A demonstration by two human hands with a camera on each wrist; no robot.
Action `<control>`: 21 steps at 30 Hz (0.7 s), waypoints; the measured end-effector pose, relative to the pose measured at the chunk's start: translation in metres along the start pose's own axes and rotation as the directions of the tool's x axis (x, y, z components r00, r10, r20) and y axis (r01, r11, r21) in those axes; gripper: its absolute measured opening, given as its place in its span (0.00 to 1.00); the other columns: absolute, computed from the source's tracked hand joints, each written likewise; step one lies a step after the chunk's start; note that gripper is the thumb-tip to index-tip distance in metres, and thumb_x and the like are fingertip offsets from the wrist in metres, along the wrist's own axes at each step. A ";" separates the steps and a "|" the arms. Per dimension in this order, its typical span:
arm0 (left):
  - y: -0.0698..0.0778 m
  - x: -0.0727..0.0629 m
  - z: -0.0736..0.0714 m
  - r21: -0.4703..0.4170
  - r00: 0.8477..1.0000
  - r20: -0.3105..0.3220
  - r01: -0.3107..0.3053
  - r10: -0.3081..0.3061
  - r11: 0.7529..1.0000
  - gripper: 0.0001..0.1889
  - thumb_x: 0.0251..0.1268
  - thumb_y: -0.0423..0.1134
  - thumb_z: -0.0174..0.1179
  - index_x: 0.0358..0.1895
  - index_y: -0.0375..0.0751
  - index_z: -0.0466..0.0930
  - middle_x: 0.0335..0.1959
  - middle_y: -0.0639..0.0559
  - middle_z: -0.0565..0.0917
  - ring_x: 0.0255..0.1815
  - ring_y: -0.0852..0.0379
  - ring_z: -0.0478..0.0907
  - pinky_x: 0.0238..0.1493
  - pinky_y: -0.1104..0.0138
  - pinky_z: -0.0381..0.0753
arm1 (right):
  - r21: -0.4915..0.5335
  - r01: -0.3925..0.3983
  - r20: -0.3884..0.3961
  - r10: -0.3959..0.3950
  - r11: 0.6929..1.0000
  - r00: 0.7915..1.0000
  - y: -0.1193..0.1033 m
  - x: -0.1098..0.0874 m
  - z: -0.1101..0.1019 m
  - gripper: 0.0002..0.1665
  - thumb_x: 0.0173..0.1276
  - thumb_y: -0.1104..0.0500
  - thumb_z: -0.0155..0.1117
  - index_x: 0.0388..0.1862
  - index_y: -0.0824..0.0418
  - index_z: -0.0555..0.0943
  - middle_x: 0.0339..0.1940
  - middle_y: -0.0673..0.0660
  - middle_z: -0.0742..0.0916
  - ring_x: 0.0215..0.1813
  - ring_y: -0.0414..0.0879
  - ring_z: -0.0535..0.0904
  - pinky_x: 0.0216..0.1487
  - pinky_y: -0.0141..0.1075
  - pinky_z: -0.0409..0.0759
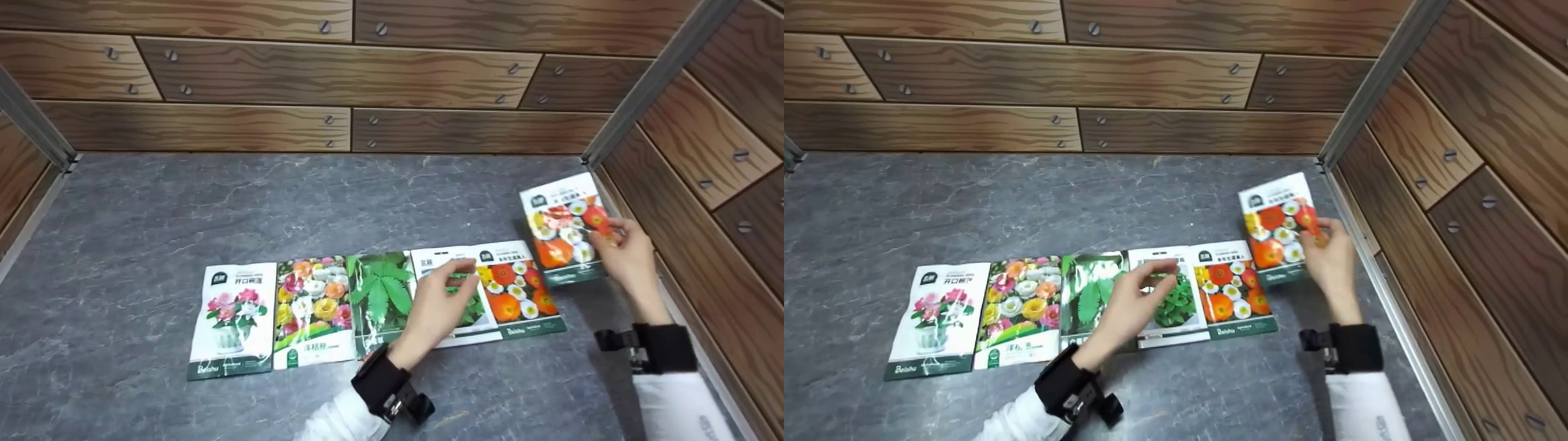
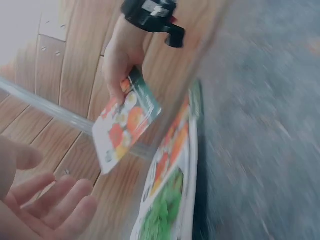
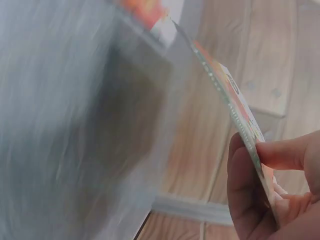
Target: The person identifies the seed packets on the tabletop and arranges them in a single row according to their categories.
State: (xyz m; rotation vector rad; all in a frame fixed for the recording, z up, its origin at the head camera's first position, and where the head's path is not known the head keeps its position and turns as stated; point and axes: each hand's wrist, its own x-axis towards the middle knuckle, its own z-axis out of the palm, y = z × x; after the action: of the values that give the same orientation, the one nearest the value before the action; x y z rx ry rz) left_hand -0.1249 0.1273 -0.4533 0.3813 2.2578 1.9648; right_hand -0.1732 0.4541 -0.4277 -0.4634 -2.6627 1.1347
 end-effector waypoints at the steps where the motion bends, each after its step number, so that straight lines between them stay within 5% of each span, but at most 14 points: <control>1: 0.001 0.002 0.000 -0.030 1.000 -0.014 0.016 -0.016 0.999 0.19 0.79 0.42 0.59 0.66 0.41 0.82 0.61 0.43 0.88 0.54 0.52 0.89 0.50 0.74 0.88 | 0.054 -0.002 0.009 0.001 0.999 1.000 -0.006 -0.005 0.003 0.28 0.77 0.60 0.61 0.69 0.74 0.70 0.33 0.40 0.89 0.27 0.19 0.75 0.29 0.19 0.77; 4: 0.004 0.010 0.001 -0.089 0.997 -0.065 0.037 -0.043 0.995 0.21 0.78 0.43 0.60 0.67 0.39 0.80 0.59 0.42 0.88 0.52 0.51 0.89 0.48 0.73 0.88 | 0.198 -0.021 0.064 0.009 0.980 0.998 -0.023 -0.020 0.014 0.26 0.79 0.60 0.61 0.68 0.71 0.69 0.29 0.25 0.83 0.30 0.23 0.80 0.33 0.21 0.81; 13: 0.005 0.022 0.005 -0.217 0.979 -0.168 0.074 -0.112 0.973 0.29 0.81 0.48 0.57 0.77 0.40 0.68 0.70 0.42 0.80 0.67 0.45 0.82 0.62 0.65 0.86 | 0.491 -0.075 0.209 -0.034 0.868 0.977 -0.078 -0.059 0.053 0.20 0.79 0.66 0.60 0.65 0.68 0.69 0.31 0.33 0.89 0.33 0.33 0.87 0.37 0.27 0.88; 21: 0.009 0.025 0.014 -0.282 0.967 -0.217 0.067 -0.131 0.957 0.21 0.79 0.39 0.59 0.70 0.37 0.76 0.59 0.39 0.86 0.49 0.53 0.90 0.37 0.70 0.82 | 0.461 -0.041 0.260 -0.090 0.886 0.961 -0.086 -0.074 0.059 0.21 0.80 0.64 0.60 0.67 0.67 0.69 0.35 0.36 0.90 0.37 0.35 0.88 0.41 0.28 0.89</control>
State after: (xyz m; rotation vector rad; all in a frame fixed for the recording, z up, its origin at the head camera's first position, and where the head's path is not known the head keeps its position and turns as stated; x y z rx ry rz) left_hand -0.1447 0.1484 -0.4441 0.0036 2.0370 2.3303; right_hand -0.1407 0.3323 -0.4104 -0.1909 -2.4631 1.8806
